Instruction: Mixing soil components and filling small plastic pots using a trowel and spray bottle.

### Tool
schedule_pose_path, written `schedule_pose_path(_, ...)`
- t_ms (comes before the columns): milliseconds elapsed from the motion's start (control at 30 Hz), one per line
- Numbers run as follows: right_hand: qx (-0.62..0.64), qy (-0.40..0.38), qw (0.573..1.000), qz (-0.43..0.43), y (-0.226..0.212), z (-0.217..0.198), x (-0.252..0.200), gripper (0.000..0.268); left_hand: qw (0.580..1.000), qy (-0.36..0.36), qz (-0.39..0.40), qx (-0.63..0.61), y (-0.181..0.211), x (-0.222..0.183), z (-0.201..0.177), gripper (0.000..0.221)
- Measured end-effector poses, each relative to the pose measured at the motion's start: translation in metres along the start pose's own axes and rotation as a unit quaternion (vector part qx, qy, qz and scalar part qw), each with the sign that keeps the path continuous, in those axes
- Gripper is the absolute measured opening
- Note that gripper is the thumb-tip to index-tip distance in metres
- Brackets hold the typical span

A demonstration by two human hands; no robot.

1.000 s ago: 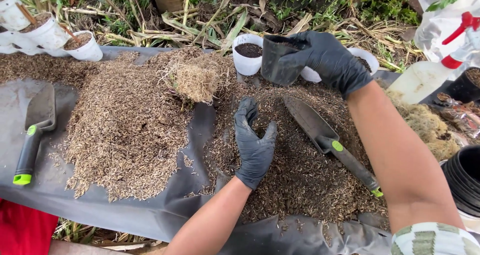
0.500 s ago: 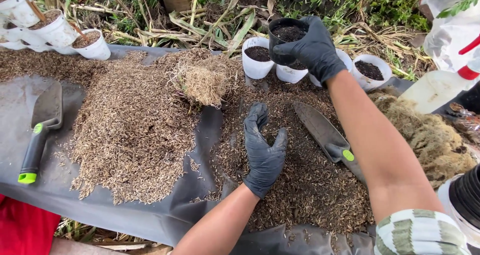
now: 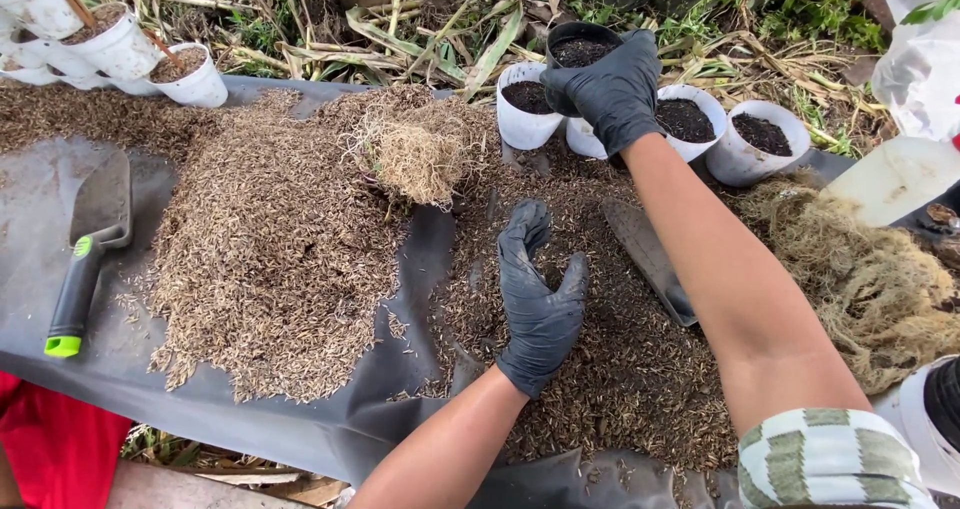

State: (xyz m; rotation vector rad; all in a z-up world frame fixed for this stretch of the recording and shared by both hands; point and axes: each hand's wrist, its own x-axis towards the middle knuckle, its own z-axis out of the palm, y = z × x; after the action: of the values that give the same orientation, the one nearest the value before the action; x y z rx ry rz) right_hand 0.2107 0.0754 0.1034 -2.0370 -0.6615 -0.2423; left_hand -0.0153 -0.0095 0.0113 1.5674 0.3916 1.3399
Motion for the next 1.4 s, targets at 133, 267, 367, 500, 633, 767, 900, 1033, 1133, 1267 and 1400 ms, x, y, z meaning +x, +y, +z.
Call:
schedule_pose_path(133, 0.067, -0.045, 0.997, -0.012, 0.001, -0.007, 0.003, 0.057, 1.000, -0.002, 0.006, -0.002, 0.003, 0.002, -0.001, 0.059)
schedule_pose_path(267, 0.073, -0.086, 0.993, -0.014, 0.003, -0.013, 0.003, 0.069, 1.000, 0.002, -0.001, -0.014, 0.001, 0.002, 0.000, 0.059)
schedule_pose_path(367, 0.143, -0.126, 0.982, 0.007, 0.012, -0.007, 0.012, 0.067, 1.000, 0.003, 0.000, -0.018, 0.002, 0.003, 0.000, 0.058)
schedule_pose_path(500, 0.175, -0.155, 0.972, 0.021, 0.014, -0.012, 0.011, 0.075, 1.000, 0.004, 0.007, -0.009, 0.004, 0.004, -0.001, 0.055)
schedule_pose_path(633, 0.201, -0.175, 0.964, 0.012, 0.020, -0.008, 0.020, 0.076, 1.000, 0.005, -0.006, -0.012, 0.001, 0.003, 0.000, 0.059)
schedule_pose_path(767, 0.309, -0.196, 0.927, 0.079, 0.021, -0.008, 0.020, 0.061, 1.000, 0.005, 0.005, -0.006, 0.000, 0.002, -0.001, 0.057)
schedule_pose_path(900, 0.125, -0.151, 0.979, -0.052, 0.012, -0.019, 0.011, 0.084, 1.000, 0.010, -0.001, -0.007, 0.001, 0.002, 0.000, 0.057)
schedule_pose_path(1033, 0.104, -0.134, 0.984, -0.051, 0.009, -0.017, 0.011, 0.086, 1.000, 0.000, -0.009, -0.008, 0.004, 0.002, -0.001, 0.060)
schedule_pose_path(1133, 0.108, -0.147, 0.983, -0.014, 0.005, -0.018, 0.008, 0.107, 1.000, 0.005, -0.006, -0.012, 0.003, 0.002, -0.001, 0.056)
schedule_pose_path(1267, 0.120, -0.145, 0.982, -0.017, 0.014, -0.014, 0.013, 0.102, 1.000, 0.006, 0.000, -0.007, 0.001, 0.002, 0.000, 0.059)
schedule_pose_path(1400, 0.112, -0.136, 0.984, -0.017, 0.019, -0.014, 0.013, 0.090, 1.000, -0.001, -0.008, -0.003, 0.004, 0.003, -0.002, 0.058)
